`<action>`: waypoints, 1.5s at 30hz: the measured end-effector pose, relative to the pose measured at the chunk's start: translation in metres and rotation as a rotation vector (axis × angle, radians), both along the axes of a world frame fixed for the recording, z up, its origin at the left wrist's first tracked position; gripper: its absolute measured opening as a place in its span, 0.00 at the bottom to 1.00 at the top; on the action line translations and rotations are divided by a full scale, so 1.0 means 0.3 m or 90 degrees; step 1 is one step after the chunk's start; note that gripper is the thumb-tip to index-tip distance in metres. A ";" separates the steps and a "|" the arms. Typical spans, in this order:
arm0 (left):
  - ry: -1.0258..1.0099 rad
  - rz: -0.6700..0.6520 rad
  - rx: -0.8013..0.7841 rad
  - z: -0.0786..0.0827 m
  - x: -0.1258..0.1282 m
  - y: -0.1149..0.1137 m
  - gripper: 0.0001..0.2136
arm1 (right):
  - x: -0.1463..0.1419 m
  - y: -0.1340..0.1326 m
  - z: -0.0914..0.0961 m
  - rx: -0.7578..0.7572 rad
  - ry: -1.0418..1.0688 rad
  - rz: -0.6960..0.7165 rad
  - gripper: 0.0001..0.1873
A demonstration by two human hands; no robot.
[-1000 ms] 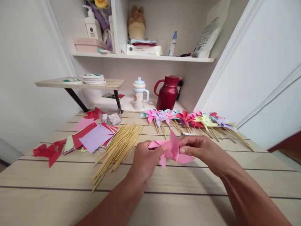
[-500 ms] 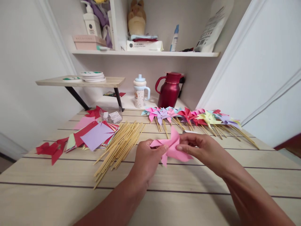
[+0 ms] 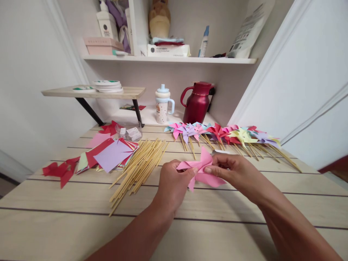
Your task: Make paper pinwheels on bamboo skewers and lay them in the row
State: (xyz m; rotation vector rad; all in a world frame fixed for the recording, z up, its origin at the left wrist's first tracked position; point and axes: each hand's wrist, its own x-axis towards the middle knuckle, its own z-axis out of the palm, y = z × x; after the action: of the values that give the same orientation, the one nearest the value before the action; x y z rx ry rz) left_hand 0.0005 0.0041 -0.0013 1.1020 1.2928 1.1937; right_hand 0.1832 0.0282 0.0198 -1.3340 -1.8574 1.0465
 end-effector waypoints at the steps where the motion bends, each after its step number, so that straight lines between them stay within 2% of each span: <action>1: 0.013 0.007 0.003 0.002 0.001 0.000 0.06 | 0.001 0.001 -0.003 -0.006 0.006 0.003 0.15; 5: 0.109 0.058 0.040 0.012 0.005 0.001 0.03 | 0.006 0.008 -0.015 -0.039 0.040 0.016 0.15; 14: 0.226 0.082 0.191 0.009 0.014 -0.007 0.10 | -0.001 0.006 -0.014 -0.046 0.069 0.033 0.13; 28: 0.250 0.097 0.227 -0.016 0.024 -0.004 0.10 | -0.010 0.005 -0.022 -0.028 0.063 0.027 0.12; 32: 0.261 0.119 0.213 -0.010 0.020 -0.001 0.11 | -0.012 0.002 -0.007 -0.055 0.062 0.052 0.12; 35: 0.208 0.143 0.154 -0.001 0.015 0.003 0.08 | -0.024 0.000 0.002 -0.030 0.049 0.063 0.12; 37: 0.118 0.153 0.094 0.001 0.014 0.005 0.04 | -0.037 -0.001 0.001 0.020 0.031 0.047 0.13; 40: -0.044 0.143 0.032 -0.009 0.014 0.006 0.08 | -0.061 -0.004 -0.009 0.064 0.040 0.014 0.23; 42: -0.112 0.138 0.020 -0.019 0.015 0.009 0.10 | -0.072 -0.006 -0.017 0.057 0.094 0.017 0.26; 45: -0.166 0.111 0.002 -0.033 0.015 0.016 0.12 | -0.075 -0.005 -0.026 0.006 0.191 0.028 0.23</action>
State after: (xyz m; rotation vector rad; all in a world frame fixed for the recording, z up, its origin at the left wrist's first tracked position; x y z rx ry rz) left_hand 0.0050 0.0089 -0.0113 0.8168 1.2015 1.4186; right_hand 0.1608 0.0266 0.0120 -1.0685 -1.6699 1.1881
